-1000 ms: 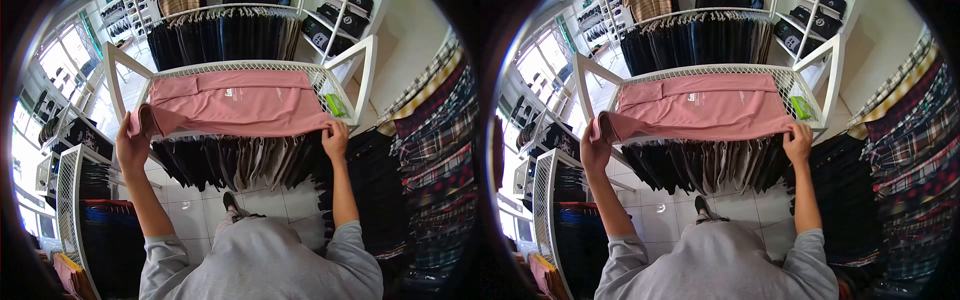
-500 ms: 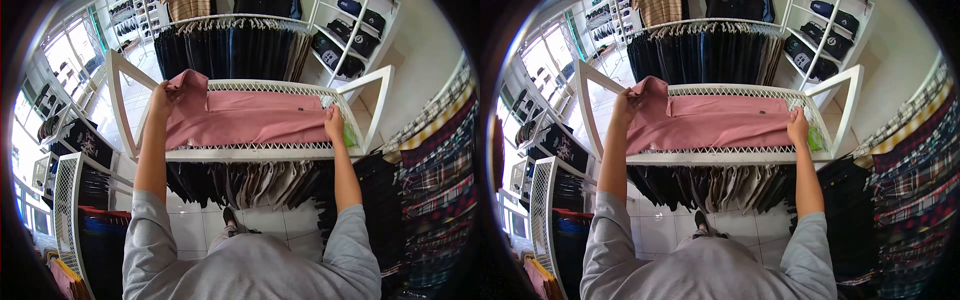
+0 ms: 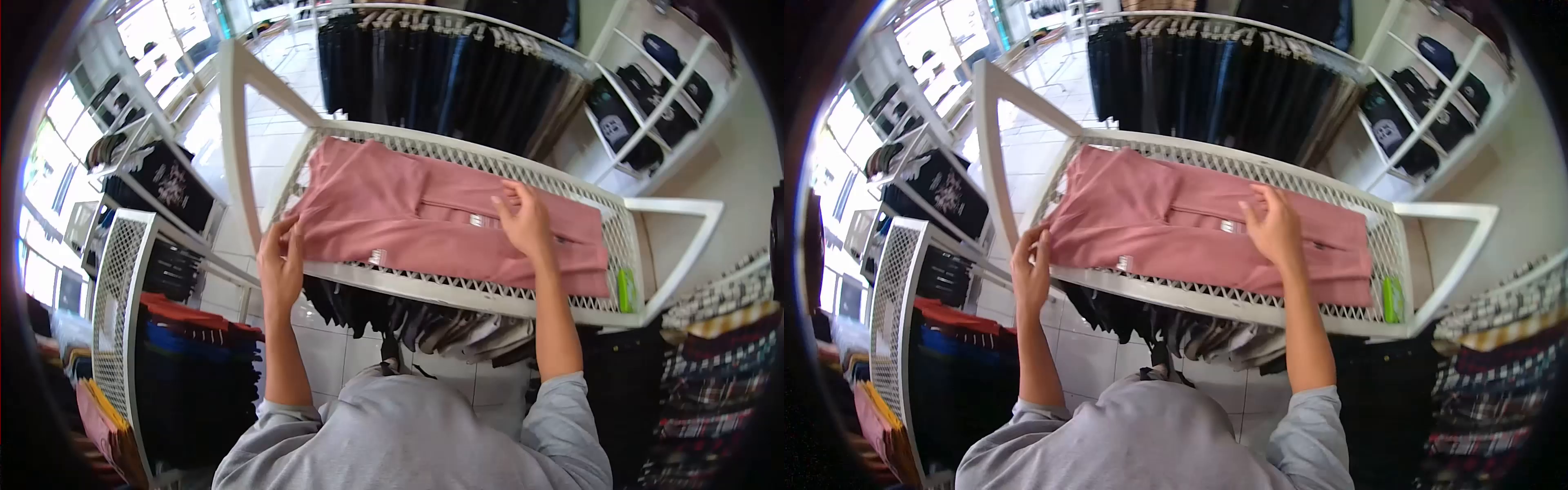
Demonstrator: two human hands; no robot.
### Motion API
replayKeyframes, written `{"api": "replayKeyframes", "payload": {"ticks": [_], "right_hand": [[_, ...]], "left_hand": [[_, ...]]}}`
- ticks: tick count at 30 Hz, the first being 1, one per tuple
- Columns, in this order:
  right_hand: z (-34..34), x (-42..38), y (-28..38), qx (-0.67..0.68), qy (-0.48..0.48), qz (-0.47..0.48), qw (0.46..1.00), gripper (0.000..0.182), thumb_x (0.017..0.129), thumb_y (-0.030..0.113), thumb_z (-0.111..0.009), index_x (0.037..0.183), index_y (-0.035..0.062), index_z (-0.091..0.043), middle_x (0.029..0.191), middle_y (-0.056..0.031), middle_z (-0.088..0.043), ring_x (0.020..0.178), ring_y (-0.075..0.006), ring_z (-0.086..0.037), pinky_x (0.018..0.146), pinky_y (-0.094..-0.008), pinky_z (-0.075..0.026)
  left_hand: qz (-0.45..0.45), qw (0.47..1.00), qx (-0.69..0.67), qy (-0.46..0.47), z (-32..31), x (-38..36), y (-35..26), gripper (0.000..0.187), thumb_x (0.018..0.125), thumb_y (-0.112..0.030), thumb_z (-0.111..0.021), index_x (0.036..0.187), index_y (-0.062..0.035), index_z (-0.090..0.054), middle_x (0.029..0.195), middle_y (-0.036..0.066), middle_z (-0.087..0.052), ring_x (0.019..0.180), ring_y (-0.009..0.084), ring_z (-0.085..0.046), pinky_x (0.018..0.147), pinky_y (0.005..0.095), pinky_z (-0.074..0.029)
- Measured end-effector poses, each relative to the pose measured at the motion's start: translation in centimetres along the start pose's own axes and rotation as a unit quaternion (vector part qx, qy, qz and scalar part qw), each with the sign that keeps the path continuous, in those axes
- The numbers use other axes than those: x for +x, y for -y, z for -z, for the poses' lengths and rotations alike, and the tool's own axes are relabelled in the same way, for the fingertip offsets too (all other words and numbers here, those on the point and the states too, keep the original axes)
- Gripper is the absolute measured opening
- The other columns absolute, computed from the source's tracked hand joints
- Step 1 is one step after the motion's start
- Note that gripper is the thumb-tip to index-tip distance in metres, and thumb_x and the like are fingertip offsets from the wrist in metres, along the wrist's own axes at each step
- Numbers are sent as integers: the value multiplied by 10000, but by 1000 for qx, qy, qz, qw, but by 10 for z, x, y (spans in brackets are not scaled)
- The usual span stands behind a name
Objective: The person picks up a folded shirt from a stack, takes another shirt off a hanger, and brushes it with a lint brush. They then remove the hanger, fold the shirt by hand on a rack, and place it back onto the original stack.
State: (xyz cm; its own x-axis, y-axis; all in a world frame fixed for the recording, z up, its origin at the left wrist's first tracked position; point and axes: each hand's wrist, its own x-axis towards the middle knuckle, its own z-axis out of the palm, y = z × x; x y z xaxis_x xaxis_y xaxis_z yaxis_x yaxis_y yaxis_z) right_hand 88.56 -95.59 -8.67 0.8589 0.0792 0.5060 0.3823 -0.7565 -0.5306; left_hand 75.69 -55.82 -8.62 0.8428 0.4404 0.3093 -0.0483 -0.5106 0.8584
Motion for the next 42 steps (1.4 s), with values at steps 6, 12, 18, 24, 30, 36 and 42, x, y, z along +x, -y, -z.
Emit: {"api": "replayKeyframes", "payload": {"ticks": [6,12,18,24,30,36,42], "right_hand": [[-131,64,55,112,114,-8,987,426,901,353,-759,1172,33,-687,1073,-185,-720,995,-358,-691,872,-430,-547],[-169,76,71,32,86,-48,995,387,827,323,-798,1044,15,-707,1003,-237,-723,996,-431,-668,854,-479,-529],[-160,83,56,196,9,-73,978,320,860,261,-781,992,-14,-681,984,-221,-716,944,-402,-674,832,-446,-520],[-149,80,40,101,-16,-24,995,246,895,214,-742,1031,18,-688,1025,-218,-715,966,-369,-686,864,-394,-525],[-161,72,50,227,71,-46,970,245,936,188,-714,1066,-8,-648,981,-179,-710,943,-272,-698,827,-355,-530],[-169,73,55,552,135,-180,803,215,988,140,-655,1144,8,-587,1127,-31,-645,1050,-76,-582,930,-210,-449],[-160,73,68,433,116,-93,889,209,964,146,-652,1104,-2,-602,1060,-68,-659,998,-152,-620,898,-280,-496]], "left_hand": [[-50,990,134,-4,29,-19,24,438,928,-249,-726,1298,-31,-642,1209,190,-674,1205,367,-597,1025,437,-460],[-95,981,151,73,42,-6,39,274,862,-109,-774,1095,-15,-665,1074,187,-685,1163,364,-616,988,426,-477],[-83,996,3,26,15,20,35,153,948,-61,-670,1052,16,-589,954,174,-687,1013,354,-676,886,431,-506],[-116,986,119,18,-7,53,25,118,978,-95,-589,1046,1,-591,963,189,-704,891,406,-652,810,493,-493],[-105,954,258,114,15,32,34,75,955,-66,-576,1016,-26,-596,929,189,-693,912,394,-627,878,477,-461],[-36,993,109,34,7,30,30,91,977,-80,-578,1021,-1,-584,884,186,-676,888,397,-625,840,470,-467],[-94,988,119,14,-6,36,36,106,992,-124,-565,991,-20,-587,858,170,-683,857,374,-673,909,491,-472]]}}
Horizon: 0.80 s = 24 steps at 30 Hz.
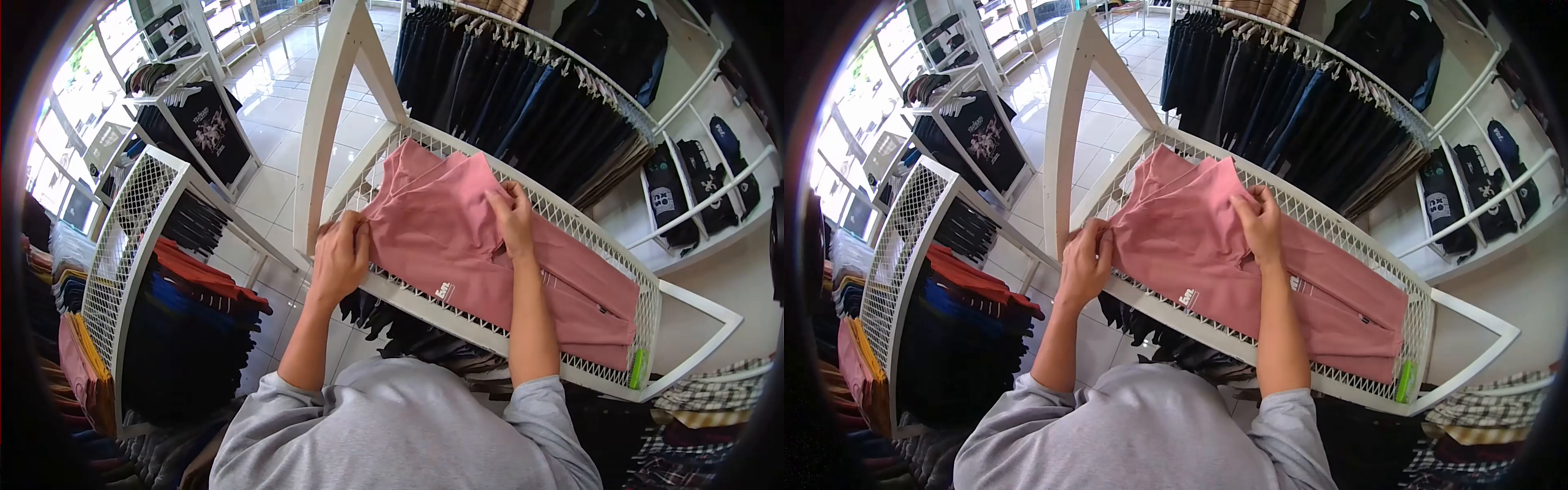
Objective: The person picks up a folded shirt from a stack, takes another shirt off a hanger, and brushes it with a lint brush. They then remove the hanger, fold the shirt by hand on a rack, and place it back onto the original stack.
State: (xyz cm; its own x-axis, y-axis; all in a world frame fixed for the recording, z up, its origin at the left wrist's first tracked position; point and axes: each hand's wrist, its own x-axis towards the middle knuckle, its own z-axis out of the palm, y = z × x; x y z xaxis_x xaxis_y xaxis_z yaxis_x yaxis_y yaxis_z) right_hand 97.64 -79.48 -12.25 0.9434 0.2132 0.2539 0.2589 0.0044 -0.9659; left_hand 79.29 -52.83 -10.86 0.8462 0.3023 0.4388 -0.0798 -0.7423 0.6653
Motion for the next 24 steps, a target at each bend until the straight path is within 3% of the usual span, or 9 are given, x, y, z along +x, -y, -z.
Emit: {"api": "replayKeyframes", "payload": {"ticks": [1,5,7,10,17,19,20,22,24], "right_hand": [[-1,-2,2,-163,-1,63,985,214,952,160,-665,1087,2,-611,1038,-97,-671,979,-210,-647,891,-315,-513],[-3,-9,7,-328,-16,97,939,260,914,186,-709,1096,20,-626,1034,-157,-675,962,-348,-653,878,-385,-527],[0,-7,0,-415,-71,110,900,255,882,187,-739,1079,45,-662,996,-166,-685,943,-405,-639,860,-412,-527],[4,-6,1,-478,-137,238,835,207,886,204,-743,1014,49,-697,903,-142,-697,893,-366,-662,834,-435,-528],[4,-7,23,-512,-141,249,809,151,915,200,-713,975,63,-691,888,-127,-672,874,-338,-653,796,-435,-523],[-2,-11,40,-504,-75,31,860,147,933,186,-689,963,51,-638,894,-133,-658,871,-356,-639,776,-437,-518],[0,-9,35,-504,-76,31,860,147,933,186,-689,963,51,-638,894,-133,-658,871,-356,-639,776,-437,-518],[5,-3,23,-455,-134,249,844,156,949,181,-666,951,42,-595,884,-143,-658,859,-370,-637,760,-456,-516],[11,1,19,-434,-145,256,852,164,952,184,-662,940,34,-595,883,-145,-656,859,-373,-636,756,-464,-514]], "left_hand": [[3,1000,0,-1,-3,1,2,106,992,-124,-565,991,-20,-587,858,170,-683,857,374,-673,909,491,-472],[-57,987,150,-33,-14,3,7,130,979,-168,-591,1007,-42,-602,874,165,-691,861,354,-683,955,535,-466],[-70,977,199,-39,-18,3,11,99,969,-152,-595,984,-54,-597,879,151,-694,852,360,-678,886,485,-475],[2,981,192,-20,-24,5,11,116,967,-162,-594,985,-47,-592,898,150,-692,857,365,-675,835,484,-488],[3,987,152,-61,-26,1,11,120,975,-152,-577,1009,-38,-589,907,175,-693,880,382,-674,816,492,-487],[2,992,90,-83,-26,0,13,124,983,-142,-570,1041,-37,-597,908,190,-699,893,389,-675,827,484,-487],[1,993,90,-83,-25,0,13,124,983,-142,-570,1041,-37,-597,908,190,-699,893,389,-675,827,484,-487],[0,995,73,-71,-22,0,12,128,986,-133,-567,1063,-37,-604,907,199,-702,899,397,-675,842,482,-486],[-11,994,73,-75,-20,4,9,124,988,-135,-568,1059,-40,-603,910,197,-703,899,397,-674,847,483,-484]]}}
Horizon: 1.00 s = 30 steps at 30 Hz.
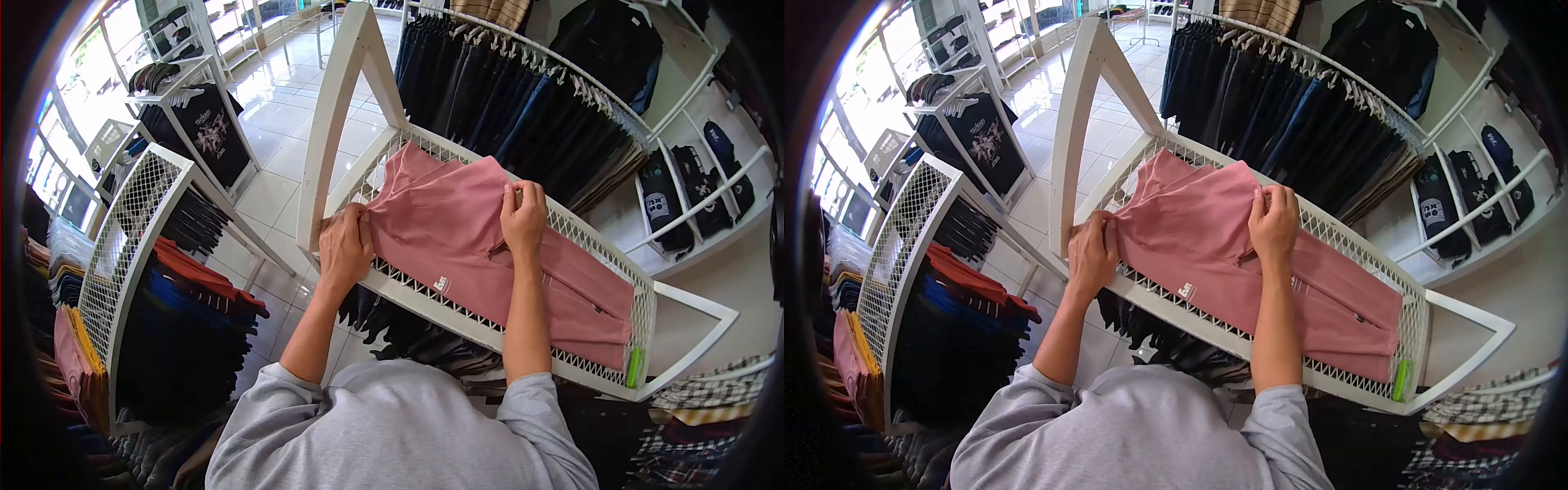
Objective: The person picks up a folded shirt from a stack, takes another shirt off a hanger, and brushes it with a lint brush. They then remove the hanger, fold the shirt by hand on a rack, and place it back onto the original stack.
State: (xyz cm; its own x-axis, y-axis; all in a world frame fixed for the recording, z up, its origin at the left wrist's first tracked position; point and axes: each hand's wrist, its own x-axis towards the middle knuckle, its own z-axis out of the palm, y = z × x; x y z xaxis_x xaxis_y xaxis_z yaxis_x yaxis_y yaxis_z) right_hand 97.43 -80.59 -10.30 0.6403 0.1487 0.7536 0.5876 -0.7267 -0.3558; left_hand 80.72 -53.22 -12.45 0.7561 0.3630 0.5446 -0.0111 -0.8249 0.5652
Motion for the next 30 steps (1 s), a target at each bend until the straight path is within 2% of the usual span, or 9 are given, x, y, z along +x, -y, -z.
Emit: {"api": "replayKeyframes", "payload": {"ticks": [5,12,14,18,22,25,27,28,30], "right_hand": [[-3,-13,-22,-81,90,-69,990,139,948,190,-669,940,60,-622,897,-143,-641,872,-382,-645,751,-475,-523],[15,6,14,-53,36,-101,993,136,972,214,-661,998,82,-653,949,-123,-640,899,-369,-654,765,-457,-534],[20,10,33,0,-19,33,999,109,973,185,-648,1009,82,-658,992,-118,-644,914,-355,-657,771,-446,-537],[26,-20,62,92,228,237,940,163,911,206,-715,997,79,-660,1170,-111,-682,1076,-338,-652,951,-480,-480],[43,-50,71,129,317,218,914,264,866,265,-779,1020,79,-672,1204,-103,-693,1129,-339,-638,1012,-486,-443],[58,-56,71,139,276,134,942,368,839,321,-819,1055,59,-675,1184,-129,-696,1117,-349,-643,985,-469,-468],[67,-56,69,180,388,-81,900,363,883,318,-792,1077,39,-666,1141,-172,-702,1099,-355,-647,948,-468,-490],[66,-51,66,179,383,-84,903,363,883,318,-792,1077,39,-666,1141,-172,-702,1099,-355,-647,948,-468,-490],[59,-29,58,222,302,-247,894,373,903,335,-766,1094,33,-660,1110,-200,-707,1061,-362,-652,908,-461,-505]], "left_hand": [[-33,999,7,-1,-7,9,0,108,994,-150,-552,1025,-52,-587,933,185,-693,889,390,-659,851,496,-447],[-13,999,37,2,-13,5,2,102,971,-147,-595,1013,-54,-602,990,168,-677,928,365,-650,827,478,-464],[-8,999,19,-28,-11,4,-1,102,955,-135,-621,1011,-51,-609,1000,163,-673,928,363,-645,824,476,-466],[-120,988,-26,-95,6,-12,-34,209,881,-82,-684,1086,-52,-649,1094,144,-649,1018,346,-623,897,461,-478],[-177,980,-68,-56,4,-25,-60,347,848,-76,-694,1194,-60,-663,1234,150,-635,1195,344,-589,1021,477,-443],[-220,973,-67,5,0,-24,-73,395,873,-128,-683,1262,-63,-655,1318,153,-624,1288,333,-558,1118,520,-363],[-226,970,-36,86,-16,-24,-67,307,889,-145,-675,1184,-65,-698,1292,123,-653,1291,308,-564,1156,517,-309],[-171,965,-33,194,-20,-21,-63,238,901,-181,-670,1103,-65,-723,1244,103,-678,1276,286,-569,1176,530,-272],[-199,970,-29,139,-29,-11,-67,217,906,-195,-666,1067,-63,-728,1231,101,-685,1265,290,-573,1177,540,-274]]}}
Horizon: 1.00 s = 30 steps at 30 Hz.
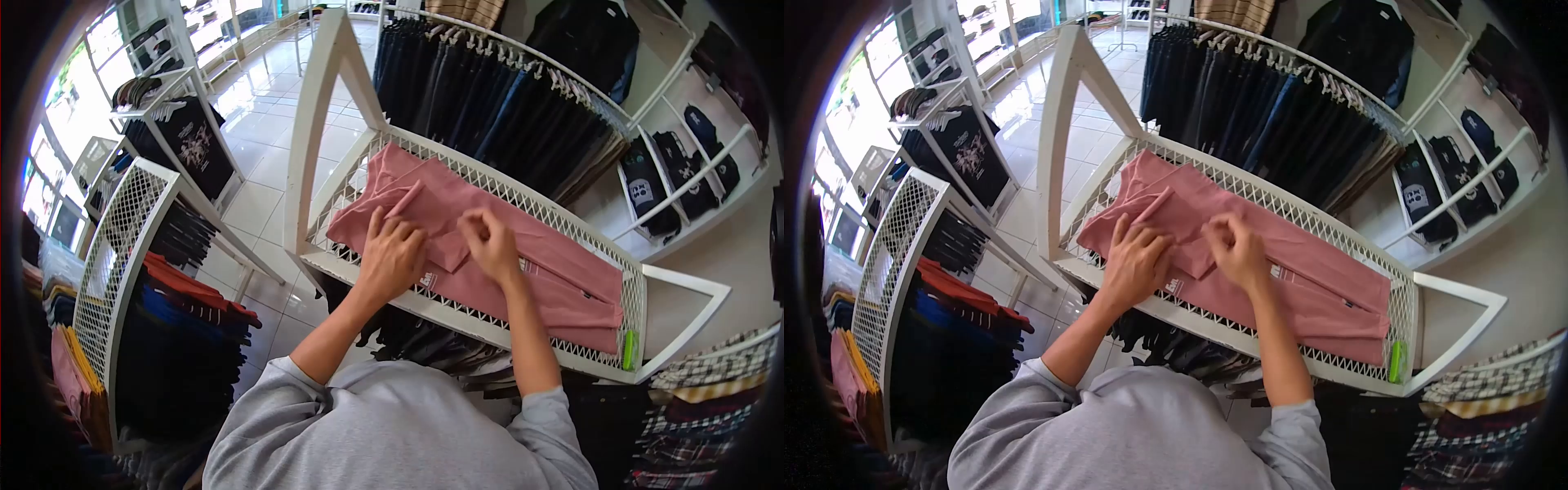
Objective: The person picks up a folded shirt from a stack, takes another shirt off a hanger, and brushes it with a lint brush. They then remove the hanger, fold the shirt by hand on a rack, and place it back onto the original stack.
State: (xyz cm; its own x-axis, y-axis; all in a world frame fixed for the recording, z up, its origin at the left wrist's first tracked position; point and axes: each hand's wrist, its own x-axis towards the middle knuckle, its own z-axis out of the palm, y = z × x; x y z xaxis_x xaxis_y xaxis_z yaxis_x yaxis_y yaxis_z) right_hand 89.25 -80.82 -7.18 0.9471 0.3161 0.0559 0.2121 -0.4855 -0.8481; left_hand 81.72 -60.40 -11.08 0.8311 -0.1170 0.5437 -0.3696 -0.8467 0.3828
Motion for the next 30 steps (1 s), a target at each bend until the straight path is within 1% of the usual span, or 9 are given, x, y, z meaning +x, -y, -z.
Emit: {"api": "replayKeyframes", "payload": {"ticks": [2,5,9,11,14,17,22,24,30], "right_hand": [[-1,44,-44,-155,-188,156,957,382,892,328,-758,1132,43,-669,1073,-202,-710,1038,-365,-653,909,-453,-508],[-10,74,-76,-282,-230,102,926,440,866,327,-768,1189,44,-670,1076,-206,-696,1030,-384,-645,910,-444,-514],[-15,72,-73,-188,-190,122,956,346,844,243,-766,1116,35,-718,1076,-184,-683,1015,-378,-647,912,-447,-515],[-15,54,-38,-170,-197,132,956,226,851,195,-750,1020,46,-750,1030,-153,-675,972,-356,-659,894,-452,-517],[-12,26,-9,-95,-33,214,972,169,816,149,-722,960,80,-777,1057,-103,-681,1000,-312,-651,913,-427,-497],[-12,11,-25,-204,9,273,940,209,791,143,-711,984,100,-782,1151,-77,-699,1074,-278,-644,989,-432,-461],[-19,-10,-41,-228,12,210,951,415,894,268,-668,1262,76,-696,1404,-151,-618,1346,-340,-531,1144,-463,-370],[-24,-29,-49,-310,-24,222,924,586,956,386,-633,1440,64,-561,1534,-188,-496,1453,-367,-417,1190,-493,-310],[3,-92,-63,-382,-90,53,918,690,972,520,-607,1483,66,-513,1567,-185,-452,1460,-378,-394,1203,-548,-250]], "left_hand": [[-23,999,15,-37,1,15,0,252,922,-241,-651,1085,-61,-716,1266,116,-667,1296,307,-552,1194,583,-247],[-9,997,79,-25,-9,27,9,332,933,-278,-642,1180,-61,-691,1356,134,-624,1350,319,-516,1211,602,-208],[24,997,72,-26,-37,12,38,463,942,-293,-640,1336,-50,-628,1458,182,-553,1399,362,-464,1216,631,-180],[29,996,78,14,-33,13,36,625,935,-304,-660,1479,-41,-499,1498,222,-501,1421,375,-441,1225,619,-169],[88,992,-38,-85,-25,16,29,973,849,-266,-756,1616,-30,-205,1606,225,-331,1501,385,-316,1241,577,-156],[43,995,16,-93,-13,20,24,960,804,-215,-775,1611,-112,-265,1637,185,-293,1543,384,-220,1240,563,-178],[4,999,24,31,-17,14,30,518,910,-386,-595,1328,-93,-683,1479,178,-557,1448,357,-432,1260,577,-82],[14,999,22,33,-22,13,31,496,931,-371,-588,1337,-99,-676,1482,166,-557,1449,350,-432,1259,577,-86],[14,999,34,30,-24,12,31,431,965,-326,-589,1319,-98,-680,1462,141,-578,1428,331,-458,1255,584,-105]]}}
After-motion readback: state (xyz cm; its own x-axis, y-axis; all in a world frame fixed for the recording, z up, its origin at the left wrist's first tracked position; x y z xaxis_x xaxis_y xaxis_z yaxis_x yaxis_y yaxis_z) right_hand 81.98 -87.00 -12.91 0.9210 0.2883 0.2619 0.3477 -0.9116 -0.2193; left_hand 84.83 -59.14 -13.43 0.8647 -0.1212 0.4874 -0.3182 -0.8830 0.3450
